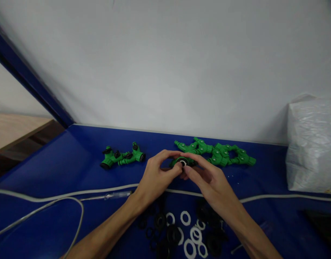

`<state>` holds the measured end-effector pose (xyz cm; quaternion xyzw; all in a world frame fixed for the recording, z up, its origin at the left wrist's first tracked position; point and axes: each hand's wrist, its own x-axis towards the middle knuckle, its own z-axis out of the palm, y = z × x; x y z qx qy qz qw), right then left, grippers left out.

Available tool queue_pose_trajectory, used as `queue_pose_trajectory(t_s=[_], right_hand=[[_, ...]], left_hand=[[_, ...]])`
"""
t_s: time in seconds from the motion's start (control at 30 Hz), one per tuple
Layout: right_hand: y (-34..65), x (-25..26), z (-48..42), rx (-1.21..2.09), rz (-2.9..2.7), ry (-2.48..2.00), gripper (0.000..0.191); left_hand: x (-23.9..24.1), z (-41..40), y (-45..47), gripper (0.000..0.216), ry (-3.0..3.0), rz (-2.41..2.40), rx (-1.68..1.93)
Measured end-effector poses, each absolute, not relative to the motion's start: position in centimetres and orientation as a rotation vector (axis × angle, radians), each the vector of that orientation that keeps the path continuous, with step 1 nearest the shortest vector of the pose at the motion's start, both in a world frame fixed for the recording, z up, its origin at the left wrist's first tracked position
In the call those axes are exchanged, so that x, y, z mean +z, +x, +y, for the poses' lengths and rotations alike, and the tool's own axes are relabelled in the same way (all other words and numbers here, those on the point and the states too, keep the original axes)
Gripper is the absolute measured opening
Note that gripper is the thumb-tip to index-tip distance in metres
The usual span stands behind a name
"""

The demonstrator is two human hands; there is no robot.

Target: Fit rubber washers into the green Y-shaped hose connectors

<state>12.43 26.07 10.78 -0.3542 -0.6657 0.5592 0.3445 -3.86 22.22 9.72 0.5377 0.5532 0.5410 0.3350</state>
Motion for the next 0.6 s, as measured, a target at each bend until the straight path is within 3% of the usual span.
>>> queue_pose_trajectory(t_s=[0.6], right_hand=[[13.1,11.54,26.5,1.584,-1.655,-0.861,0.035]], left_hand=[[9.49,22.67,-4.56,0.026,1.356,1.315,1.432]])
